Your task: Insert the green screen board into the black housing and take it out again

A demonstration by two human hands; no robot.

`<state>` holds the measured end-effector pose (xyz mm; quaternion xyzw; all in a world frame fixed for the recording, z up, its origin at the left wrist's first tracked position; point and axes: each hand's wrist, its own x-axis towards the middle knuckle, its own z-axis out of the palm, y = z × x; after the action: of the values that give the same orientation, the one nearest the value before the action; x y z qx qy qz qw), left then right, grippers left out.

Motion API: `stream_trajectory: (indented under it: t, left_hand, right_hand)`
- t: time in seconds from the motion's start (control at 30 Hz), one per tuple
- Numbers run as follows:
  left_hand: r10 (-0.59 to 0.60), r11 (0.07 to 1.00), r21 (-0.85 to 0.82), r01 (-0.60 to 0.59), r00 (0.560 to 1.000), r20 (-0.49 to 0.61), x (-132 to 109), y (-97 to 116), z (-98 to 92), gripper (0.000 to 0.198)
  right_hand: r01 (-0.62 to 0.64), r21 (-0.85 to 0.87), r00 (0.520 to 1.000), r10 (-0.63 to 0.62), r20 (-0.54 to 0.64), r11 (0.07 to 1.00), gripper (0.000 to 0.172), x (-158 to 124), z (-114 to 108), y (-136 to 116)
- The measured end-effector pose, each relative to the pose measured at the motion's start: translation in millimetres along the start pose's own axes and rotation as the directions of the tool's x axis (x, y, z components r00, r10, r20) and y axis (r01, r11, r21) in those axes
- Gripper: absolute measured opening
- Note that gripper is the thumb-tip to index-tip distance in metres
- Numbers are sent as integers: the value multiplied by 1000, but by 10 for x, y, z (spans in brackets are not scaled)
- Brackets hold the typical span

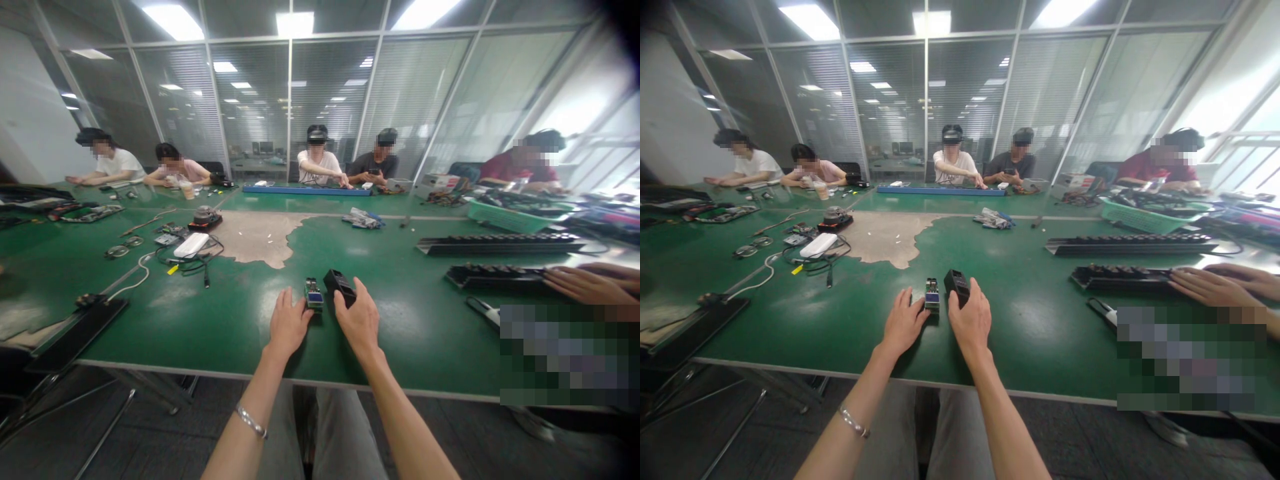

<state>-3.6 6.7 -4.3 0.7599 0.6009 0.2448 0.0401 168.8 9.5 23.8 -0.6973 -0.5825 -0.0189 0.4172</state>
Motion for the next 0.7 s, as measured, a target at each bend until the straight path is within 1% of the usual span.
stream_trajectory:
  t: [0.13, 0.3, 0.4, 0.47, 0.57, 0.7]
  left_hand:
    - [-1, 1000, -9, 1, 1000, 0, -4, -3, 10, 40]
    - [-3, 1000, -9, 3, 1000, -18, -9, 1, 8, 37]
    - [-13, 1000, -6, 13, 1000, -23, -9, -1, 7, 40]
    - [-19, 1000, -21, 18, 999, -27, -8, -8, 12, 46]
    - [-30, 999, -46, 28, 999, -34, -4, -23, 24, 54]
    - [-40, 998, -50, 38, 999, -32, 5, -35, 34, 59]
  right_hand:
    - [38, 92, 999, -38, 4, 995, 64, 66, -40, -249]
    - [104, 32, 994, -105, 31, 994, 64, 19, 37, -482]
    - [127, -10, 990, -126, 54, 992, 62, -44, 87, -535]
    - [133, -29, 989, -130, 75, 991, 62, -84, 99, -555]
    - [153, -59, 984, -147, 99, 986, 62, -132, 89, -583]
    - [175, -72, 980, -167, 106, 982, 62, -151, 60, -623]
